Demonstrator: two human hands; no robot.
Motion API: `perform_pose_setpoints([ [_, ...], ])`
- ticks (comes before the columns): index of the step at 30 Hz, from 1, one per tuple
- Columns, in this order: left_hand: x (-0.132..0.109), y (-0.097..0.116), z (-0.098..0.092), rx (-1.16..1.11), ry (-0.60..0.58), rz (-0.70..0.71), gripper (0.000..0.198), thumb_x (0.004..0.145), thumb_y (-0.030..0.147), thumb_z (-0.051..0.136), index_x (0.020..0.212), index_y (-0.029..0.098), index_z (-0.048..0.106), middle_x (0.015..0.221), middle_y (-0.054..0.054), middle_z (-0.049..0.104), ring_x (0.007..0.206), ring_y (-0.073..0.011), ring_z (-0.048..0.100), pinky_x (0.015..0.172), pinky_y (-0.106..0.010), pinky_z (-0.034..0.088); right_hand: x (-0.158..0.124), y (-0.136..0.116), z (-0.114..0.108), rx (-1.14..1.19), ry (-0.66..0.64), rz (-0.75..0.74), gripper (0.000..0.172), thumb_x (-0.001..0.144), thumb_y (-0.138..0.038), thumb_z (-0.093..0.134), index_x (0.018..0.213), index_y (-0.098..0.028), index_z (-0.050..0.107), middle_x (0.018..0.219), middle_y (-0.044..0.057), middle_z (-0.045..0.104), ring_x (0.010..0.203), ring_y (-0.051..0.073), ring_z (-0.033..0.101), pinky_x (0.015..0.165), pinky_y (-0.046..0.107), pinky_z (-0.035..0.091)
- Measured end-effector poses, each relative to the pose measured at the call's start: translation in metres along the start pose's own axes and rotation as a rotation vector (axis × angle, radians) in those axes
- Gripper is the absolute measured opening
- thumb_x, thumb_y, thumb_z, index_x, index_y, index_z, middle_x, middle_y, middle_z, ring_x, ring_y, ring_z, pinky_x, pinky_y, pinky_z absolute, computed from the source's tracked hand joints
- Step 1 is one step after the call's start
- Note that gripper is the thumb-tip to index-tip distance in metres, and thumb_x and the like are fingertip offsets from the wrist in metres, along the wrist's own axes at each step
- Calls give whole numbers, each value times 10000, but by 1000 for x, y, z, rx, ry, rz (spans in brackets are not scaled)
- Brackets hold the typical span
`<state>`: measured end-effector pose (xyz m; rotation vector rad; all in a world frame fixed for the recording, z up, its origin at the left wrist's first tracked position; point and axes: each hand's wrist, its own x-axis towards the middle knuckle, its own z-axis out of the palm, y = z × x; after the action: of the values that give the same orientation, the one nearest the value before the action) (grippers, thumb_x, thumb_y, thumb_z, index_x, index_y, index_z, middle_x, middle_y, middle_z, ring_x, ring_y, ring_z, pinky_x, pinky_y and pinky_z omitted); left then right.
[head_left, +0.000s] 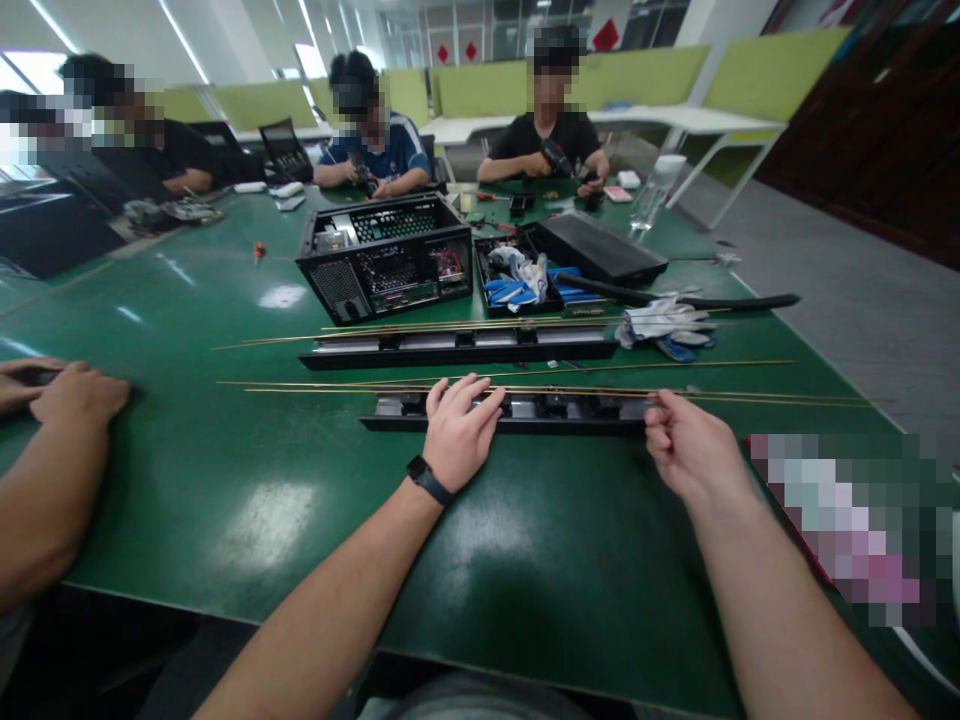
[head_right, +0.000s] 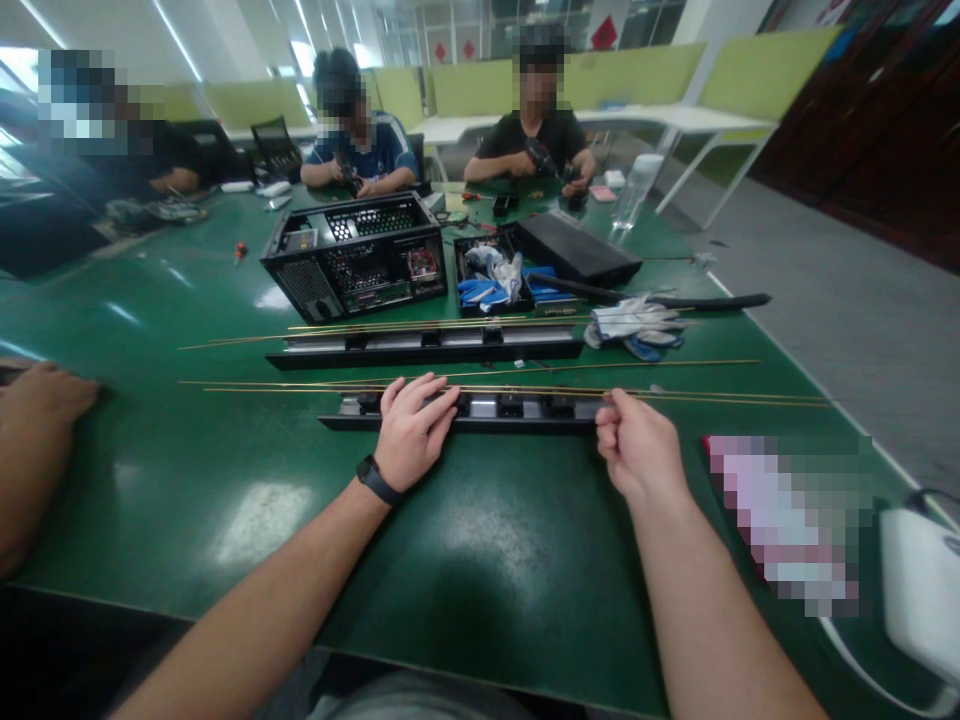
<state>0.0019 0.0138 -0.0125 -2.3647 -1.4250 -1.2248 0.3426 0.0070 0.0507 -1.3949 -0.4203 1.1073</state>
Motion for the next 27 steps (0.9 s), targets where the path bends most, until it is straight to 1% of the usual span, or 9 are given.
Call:
perform_pose_setpoints([
  [2,0,0,0,4,-3,-8,367,1246,214,778,1526,371,956,1595,-122,935,1608,-369,845,1491,-672,509,-2,-2,1,8,12,-6,361,1072,-373,1042,992,-253,711,665,-68,651,395,70,465,311,138,267],
  [7,0,0,0,-1,-27,-22,373,1240,219,798,1539,379,951,1615,-120,929,1623,-376,837,1502,-679,493,-14,1,11,-20,-95,39,307,1072,-327,1022,976,-214,754,678,-39,678,389,61,434,306,146,265],
  [10,0,0,0,10,-11,-12,373,1245,218,788,1539,380,951,1606,-114,934,1610,-365,844,1494,-667,504,-12,0,10,-2,-24,29,297,1104,-330,987,981,-227,737,676,-41,678,396,69,450,311,145,274],
  [13,0,0,0,15,5,-3,365,1251,224,776,1529,378,955,1596,-114,939,1599,-360,850,1485,-663,512,-5,-2,3,21,29,7,367,1075,-330,1030,976,-255,685,674,-67,653,410,66,470,329,129,288],
  [16,0,2,-1,4,-6,-16,366,1254,230,766,1534,375,953,1603,-118,936,1610,-367,843,1488,-672,505,-3,-1,0,-5,-49,13,442,1012,-360,1107,989,-265,675,688,-71,658,410,68,472,326,133,290],
  [19,1,2,-2,-6,-24,-39,367,1247,234,769,1529,379,955,1606,-115,935,1618,-372,836,1498,-684,494,-5,2,4,-32,-106,31,410,1021,-385,1100,1008,-253,712,692,-53,678,401,75,468,310,149,278],
  [24,1,3,-3,-12,-37,-49,367,1243,240,774,1530,382,955,1608,-112,932,1624,-370,830,1505,-683,487,-5,0,5,18,50,-12,339,1107,-357,1006,999,-252,702,665,-66,661,402,67,475,328,130,291],
  [26,1,3,-2,-8,-44,-55,362,1244,245,780,1530,383,954,1612,-113,931,1626,-373,828,1503,-685,487,-5,-1,3,29,56,-8,325,1116,-322,988,988,-248,699,659,-72,651,407,61,474,334,122,290],
  [27,1,3,-2,-6,-46,-56,361,1244,246,783,1531,384,953,1612,-114,931,1626,-375,828,1501,-686,489,-5,0,3,23,24,-1,333,1101,-324,1008,991,-248,704,661,-72,652,409,61,475,332,123,291],
])
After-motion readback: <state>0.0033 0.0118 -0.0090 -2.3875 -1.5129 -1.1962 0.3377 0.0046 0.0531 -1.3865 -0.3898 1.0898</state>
